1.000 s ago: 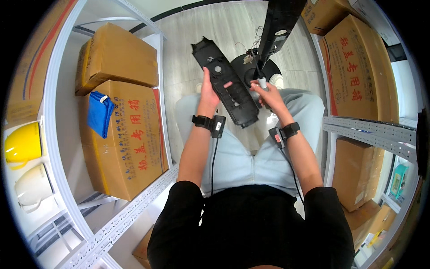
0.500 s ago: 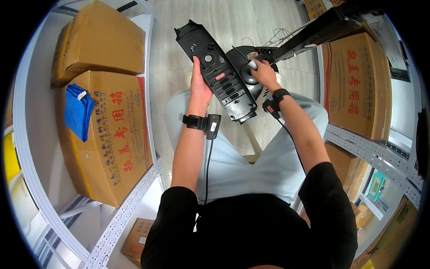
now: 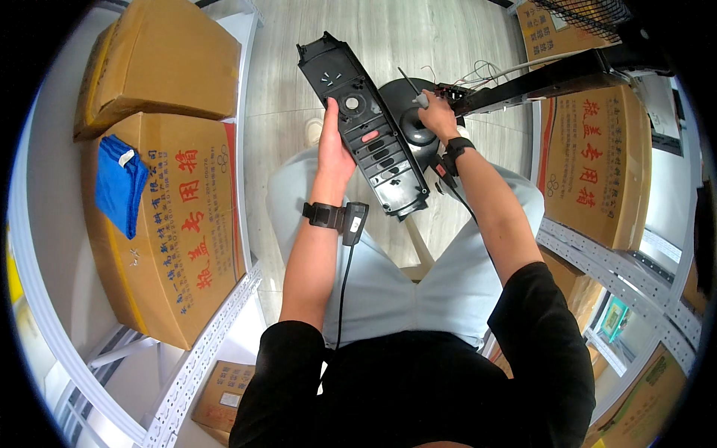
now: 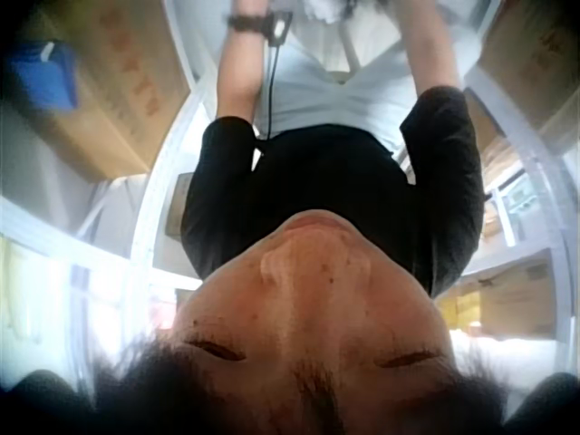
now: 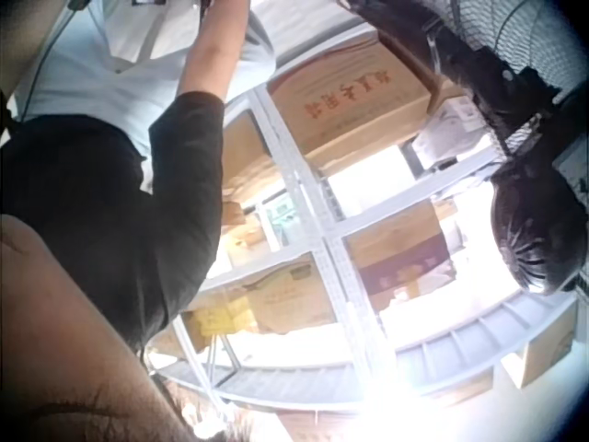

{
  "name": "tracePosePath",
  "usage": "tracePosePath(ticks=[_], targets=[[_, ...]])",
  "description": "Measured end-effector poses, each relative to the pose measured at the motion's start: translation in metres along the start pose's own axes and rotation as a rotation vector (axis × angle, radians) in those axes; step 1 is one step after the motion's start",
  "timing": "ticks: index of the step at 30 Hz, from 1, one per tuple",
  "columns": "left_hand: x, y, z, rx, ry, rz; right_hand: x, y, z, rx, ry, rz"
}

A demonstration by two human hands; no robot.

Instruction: The person uses a screwdriver to remove screws from a black plastic housing attached to a fan stand. They then open the housing to expose internal wiring and a switch mechanism, and continue to manipulate the components with the screwdriver.

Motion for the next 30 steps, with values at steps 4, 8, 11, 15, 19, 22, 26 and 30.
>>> tracePosePath(ticks=[4,8,11,15,19,22,26,30], targets=[[-0.006,0.001,-0.001,0.009,0.011,-0.011,0.001,0.020,-0.016,-0.033,0.065,-0.077],[-0.008,0.000,-0.004,0.011,0.004,-0.009,0.001,0.028,-0.029,-0.069,0.107,-0.060],[-0.006,-0.002,-0.007,0.031,-0.039,-0.003,-0.005,0.037,-0.040,-0.090,0.139,0.009],[-0.011,-0.004,-0.006,0.079,-0.087,0.028,-0.029,0.048,-0.058,-0.188,0.130,0.239],[-0.020,-0.006,-0.008,0.145,-0.132,0.048,-0.067,0.069,-0.089,-0.165,0.182,0.569],[-0.020,-0.007,-0.010,0.158,-0.138,0.064,-0.091,0.088,-0.116,-0.172,0.275,0.968],[-0.012,0.002,-0.007,0.139,-0.045,0.050,-0.107,0.120,-0.150,-0.208,0.371,1.216],[-0.001,0.010,0.002,0.165,0.114,-0.021,-0.095,0.145,-0.167,-0.214,0.375,1.237]])
Point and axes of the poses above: each hand's wrist, its own z-axis towards the middle knuckle, its own x-axis out of the palm, y = z × x, the point moved 3 cm from there along z, towards the middle knuckle, and after that the axes turned 13 degrees about y, right-handed, at the moved point
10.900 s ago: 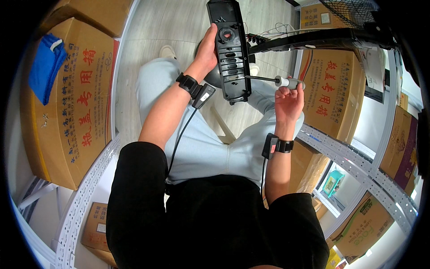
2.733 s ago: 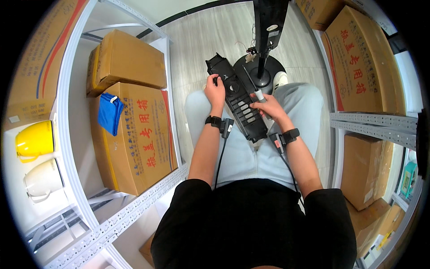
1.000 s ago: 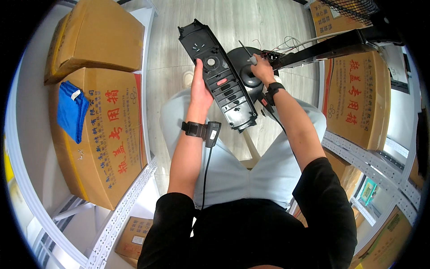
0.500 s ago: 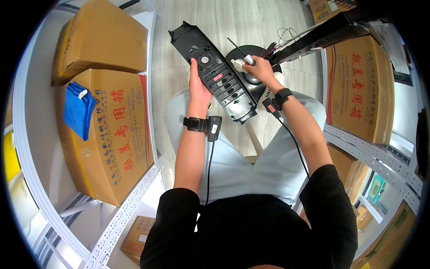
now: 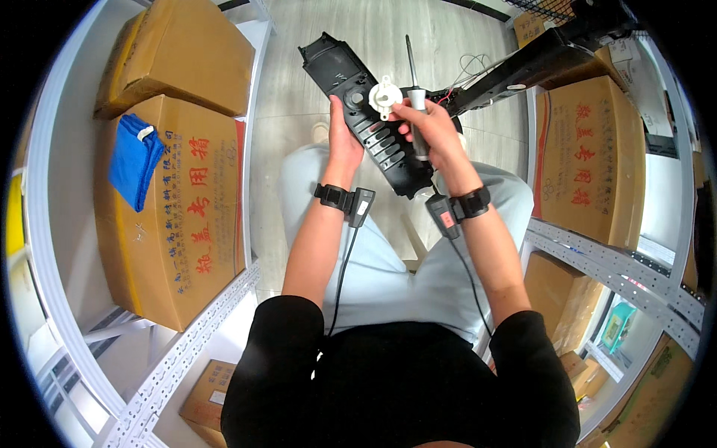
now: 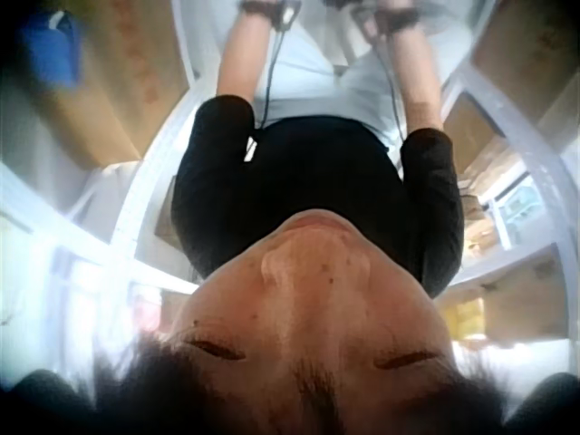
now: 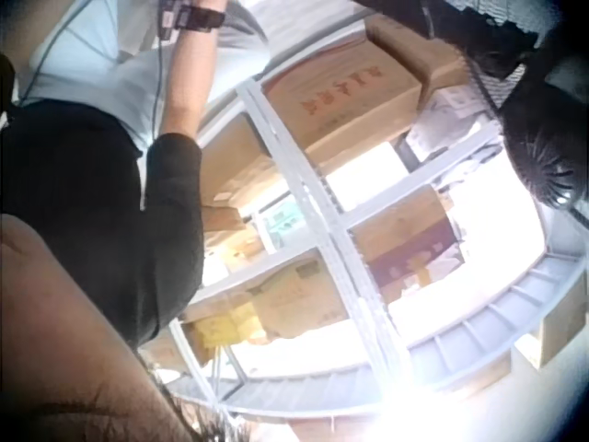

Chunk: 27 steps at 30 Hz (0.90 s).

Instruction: The person uses a screwdriver to remove screws from a black plastic housing attached to a fan stand. They then open the housing to expose internal wiring and a switch mechanism, and continue to manipulate the components with the screwdriver.

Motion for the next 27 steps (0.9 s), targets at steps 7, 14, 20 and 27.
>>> tracePosePath(ticks=[7,14,20,27], targets=[[-0.006,0.014,0.004,-0.052,0.214,-0.085,0.014,-0.022,0.019,-0.004,-0.104,0.013],[0.003,0.015,0.000,0.085,0.009,0.007,0.014,-0.032,0.020,0.017,-0.177,-0.027],[0.016,0.008,-0.005,0.056,-0.031,0.087,0.014,-0.033,0.020,0.052,-0.217,-0.143],[0.003,0.013,-0.001,0.013,-0.016,0.010,0.013,-0.038,0.021,0.071,-0.209,-0.147]])
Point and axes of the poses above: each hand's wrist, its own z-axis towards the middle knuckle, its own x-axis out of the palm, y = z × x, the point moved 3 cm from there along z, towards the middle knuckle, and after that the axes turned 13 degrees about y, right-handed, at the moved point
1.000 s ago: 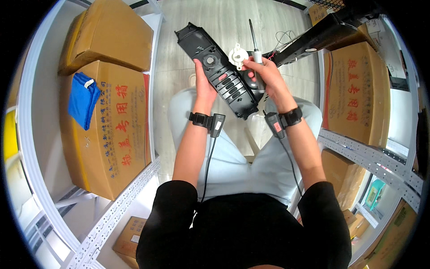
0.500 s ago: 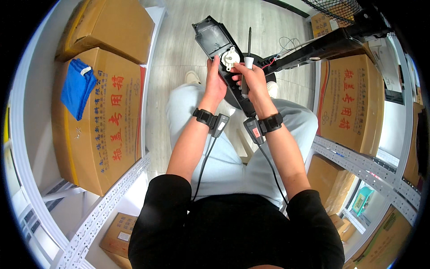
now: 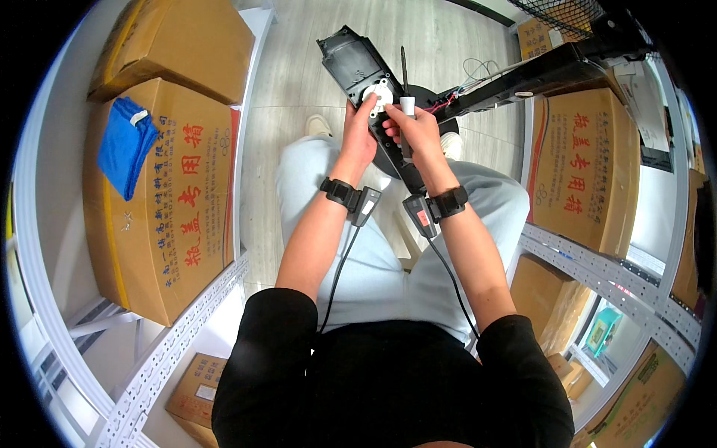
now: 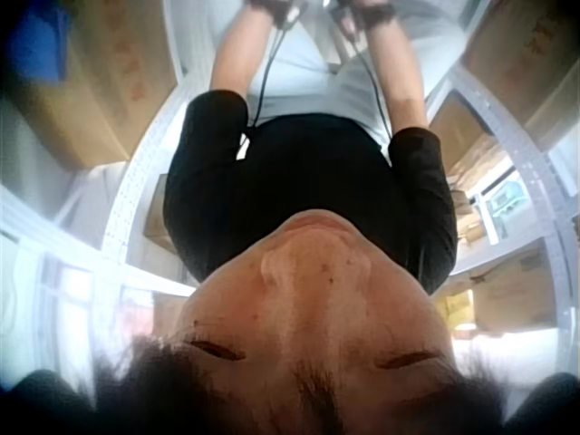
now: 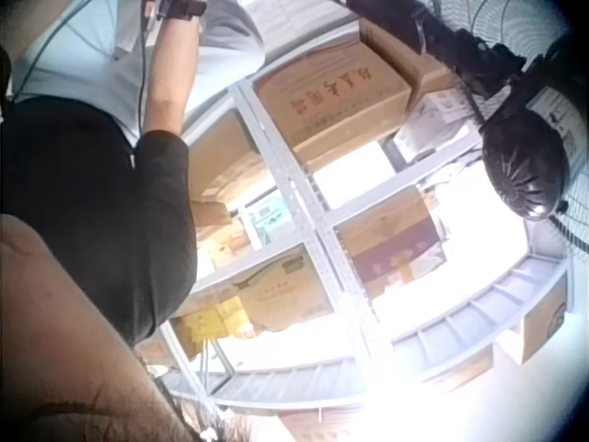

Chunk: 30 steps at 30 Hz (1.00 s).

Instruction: The person uses a screwdriver to remove screws from a black plastic housing attached to a fan stand. They then open the housing to expose internal wiring and a switch mechanism, and continue to manipulate the components with the screwdriver.

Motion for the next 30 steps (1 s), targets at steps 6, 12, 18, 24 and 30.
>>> tracePosePath(ticks=[6,12,18,24,30], targets=[[-0.0024,0.0027,0.0028,0.025,-0.009,0.045,0.0032,0.0006,-0.0019,-0.025,-0.093,-0.069],[-0.0006,0.0019,0.0023,0.033,-0.016,0.018,0.0037,0.0018,-0.0032,-0.025,-0.133,-0.130],[0.0011,0.0022,0.0017,0.048,-0.038,0.051,0.0027,0.0005,-0.0045,-0.046,-0.153,-0.118],[0.0000,0.0032,0.0022,0.068,-0.050,0.080,0.0032,0.0003,-0.0055,-0.058,-0.177,-0.149],[-0.0009,0.0048,0.0026,0.050,-0.025,0.080,0.0010,-0.0001,-0.0055,-0.050,-0.183,-0.127]])
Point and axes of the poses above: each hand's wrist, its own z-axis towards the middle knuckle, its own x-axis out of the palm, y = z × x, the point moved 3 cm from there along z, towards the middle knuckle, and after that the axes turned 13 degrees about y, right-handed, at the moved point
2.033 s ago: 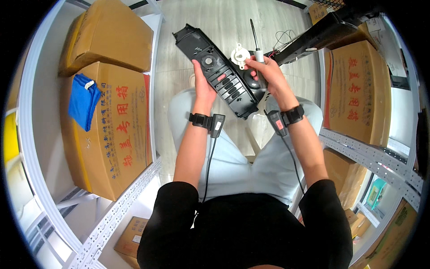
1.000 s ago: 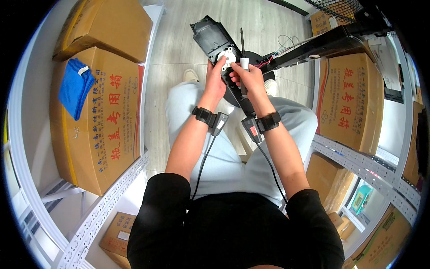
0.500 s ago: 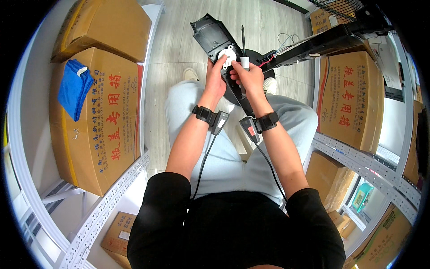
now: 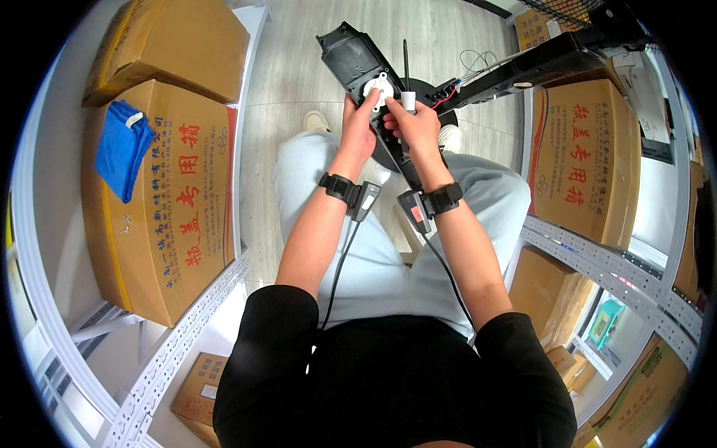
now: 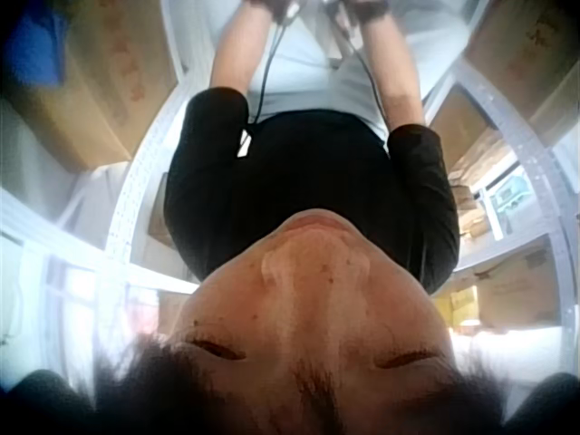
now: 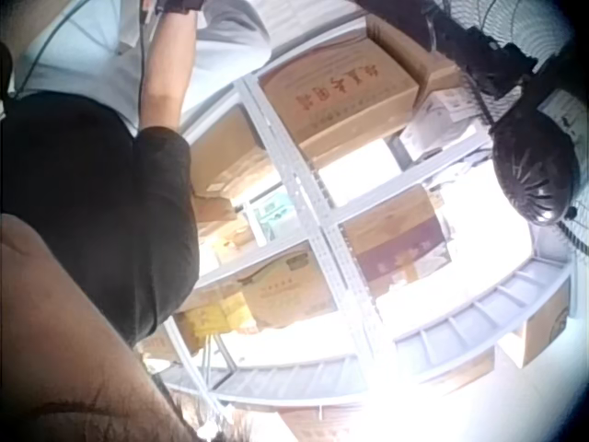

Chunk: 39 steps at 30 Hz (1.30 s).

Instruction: The person uses a screwdriver to remove screws from a black plastic housing attached to a fan stand. They then open the housing to expose internal wiring and a switch mechanism, and continue to manipulate the components with the screwdriver.

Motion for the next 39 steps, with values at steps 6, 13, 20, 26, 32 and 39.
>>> tracePosePath(ticks=[6,13,20,26,32,39], targets=[[0.001,0.002,0.001,0.008,0.010,0.043,-0.001,-0.004,0.001,-0.011,-0.039,-0.013],[-0.002,0.003,0.002,-0.002,0.012,0.018,0.001,-0.006,0.001,-0.014,-0.054,-0.030],[-0.007,0.003,0.003,-0.029,-0.012,0.017,-0.002,0.002,-0.015,-0.027,0.033,-0.035],[-0.002,-0.002,0.003,-0.005,-0.063,-0.020,-0.015,-0.001,-0.034,-0.145,0.191,-0.024],[-0.001,-0.001,0.002,-0.030,-0.063,-0.092,-0.048,0.014,-0.064,-0.208,0.360,0.016],[0.002,0.000,0.002,-0.031,-0.053,-0.065,-0.071,0.041,-0.085,-0.211,0.347,-0.061]])
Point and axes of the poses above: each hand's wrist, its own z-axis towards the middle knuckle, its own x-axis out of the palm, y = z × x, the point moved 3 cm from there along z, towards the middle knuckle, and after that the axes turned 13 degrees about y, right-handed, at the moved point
